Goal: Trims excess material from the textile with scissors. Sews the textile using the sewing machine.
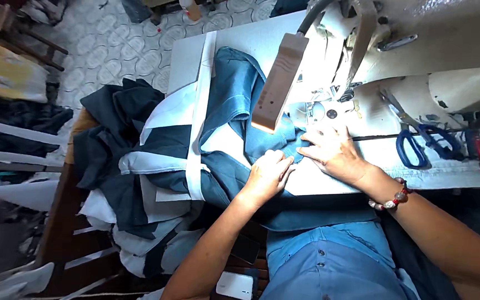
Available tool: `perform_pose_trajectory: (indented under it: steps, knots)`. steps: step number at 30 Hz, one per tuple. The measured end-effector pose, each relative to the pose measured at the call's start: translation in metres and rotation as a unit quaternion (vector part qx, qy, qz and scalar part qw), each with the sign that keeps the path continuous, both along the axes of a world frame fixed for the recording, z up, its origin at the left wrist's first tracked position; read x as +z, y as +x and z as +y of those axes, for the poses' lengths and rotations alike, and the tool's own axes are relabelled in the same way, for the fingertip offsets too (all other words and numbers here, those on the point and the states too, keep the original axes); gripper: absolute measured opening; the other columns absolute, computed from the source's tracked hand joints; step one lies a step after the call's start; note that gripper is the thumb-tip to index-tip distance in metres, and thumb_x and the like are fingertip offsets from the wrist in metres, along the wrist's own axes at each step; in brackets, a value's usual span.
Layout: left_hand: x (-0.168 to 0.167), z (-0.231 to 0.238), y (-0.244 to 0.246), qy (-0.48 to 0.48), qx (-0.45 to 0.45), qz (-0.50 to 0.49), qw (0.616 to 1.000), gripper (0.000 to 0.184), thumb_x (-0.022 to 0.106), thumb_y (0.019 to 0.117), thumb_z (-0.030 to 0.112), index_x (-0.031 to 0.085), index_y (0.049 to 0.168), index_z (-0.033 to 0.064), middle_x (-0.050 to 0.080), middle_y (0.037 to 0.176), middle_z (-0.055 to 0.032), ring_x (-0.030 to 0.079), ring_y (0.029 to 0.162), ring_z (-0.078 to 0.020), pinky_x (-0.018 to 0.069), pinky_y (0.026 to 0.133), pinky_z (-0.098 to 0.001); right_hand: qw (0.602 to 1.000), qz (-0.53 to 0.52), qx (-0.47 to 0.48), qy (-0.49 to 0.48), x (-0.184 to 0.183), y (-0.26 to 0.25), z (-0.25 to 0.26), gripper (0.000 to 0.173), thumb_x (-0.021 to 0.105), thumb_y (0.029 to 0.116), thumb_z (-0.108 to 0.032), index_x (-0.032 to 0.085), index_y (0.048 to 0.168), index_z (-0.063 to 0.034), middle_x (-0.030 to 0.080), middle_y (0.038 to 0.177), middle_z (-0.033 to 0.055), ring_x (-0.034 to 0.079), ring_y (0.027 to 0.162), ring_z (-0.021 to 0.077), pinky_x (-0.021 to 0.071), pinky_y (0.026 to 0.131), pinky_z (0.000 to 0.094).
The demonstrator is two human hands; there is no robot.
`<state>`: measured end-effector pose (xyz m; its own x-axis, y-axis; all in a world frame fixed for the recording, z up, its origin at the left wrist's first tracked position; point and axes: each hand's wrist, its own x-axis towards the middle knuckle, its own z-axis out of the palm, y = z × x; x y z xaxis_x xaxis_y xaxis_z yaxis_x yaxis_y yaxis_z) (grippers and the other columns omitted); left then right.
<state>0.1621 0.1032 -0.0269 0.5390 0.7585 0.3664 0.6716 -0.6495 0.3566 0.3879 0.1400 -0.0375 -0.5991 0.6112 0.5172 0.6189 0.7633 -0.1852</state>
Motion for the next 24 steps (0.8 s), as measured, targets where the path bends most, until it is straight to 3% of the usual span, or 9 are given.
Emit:
perform_pose_trajectory:
  steps: [4,8,12,16,20,24]
  knots:
    - [0.000,-0.009,0.008,-0.023,0.044,-0.009,0.999,0.022,0.064,0.0955,0.015,0.079,0.106,0.0021,0.068,0.084,-0.0138,0.067,0.081,-0.0294,0.0565,0.071,-0.0407,0.994,0.011,0.042,-0.105,0.008,0.012,0.009,0.024,0.060,0.0942,-0.026,0.083,0.103,-0.0238,0.071,0.112,0.0076,0.060,0.108,0.0353,0.0382,0.091,0.0580]
    - [-0.006,-0.012,0.010,-0.024,0.078,-0.061,0.995,0.018,0.065,0.0940,0.011,0.080,0.101,0.0031,0.070,0.082,-0.0121,0.069,0.080,-0.0266,0.0564,0.074,-0.0387,0.985,0.034,0.043,-0.162,0.018,0.012,0.006,0.024,0.059,0.0956,-0.027,0.082,0.099,-0.0205,0.070,0.108,0.0071,0.058,0.108,0.0349,0.0378,0.089,0.0568]
    - [-0.002,-0.015,0.012,-0.070,0.126,-0.101,0.984,0.021,0.063,0.0966,0.010,0.074,0.111,0.0004,0.075,0.096,-0.0129,0.072,0.089,-0.0251,0.0583,0.083,-0.0401,0.983,0.051,0.019,-0.174,0.019,0.004,0.006,0.024,0.060,0.0960,-0.029,0.082,0.094,-0.0190,0.069,0.102,0.0058,0.059,0.103,0.0317,0.0377,0.087,0.0549]
    - [0.002,-0.015,0.018,-0.099,0.170,-0.107,0.974,0.024,0.063,0.0954,0.009,0.068,0.116,-0.0015,0.070,0.083,-0.0119,0.069,0.076,-0.0250,0.0581,0.073,-0.0426,0.984,0.066,-0.012,-0.168,0.015,-0.003,0.004,0.022,0.062,0.0951,-0.028,0.080,0.091,-0.0166,0.068,0.098,0.0060,0.059,0.103,0.0316,0.0368,0.088,0.0546]
    - [0.002,-0.015,0.023,-0.074,0.195,-0.094,0.973,0.021,0.064,0.0924,0.005,0.068,0.112,-0.0026,0.069,0.080,-0.0130,0.069,0.073,-0.0266,0.0583,0.070,-0.0431,0.985,0.056,-0.050,-0.153,0.015,-0.012,0.003,0.022,0.063,0.0935,-0.028,0.077,0.085,-0.0136,0.067,0.091,0.0067,0.058,0.099,0.0333,0.0360,0.085,0.0543]
    - [0.003,-0.015,0.027,-0.063,0.213,-0.076,0.972,0.022,0.065,0.0903,0.003,0.068,0.111,-0.0032,0.068,0.079,-0.0139,0.069,0.071,-0.0281,0.0577,0.069,-0.0435,0.987,0.035,-0.078,-0.137,0.015,-0.018,0.001,0.020,0.064,0.0926,-0.028,0.075,0.088,-0.0115,0.065,0.088,0.0097,0.057,0.098,0.0358,0.0340,0.086,0.0541]
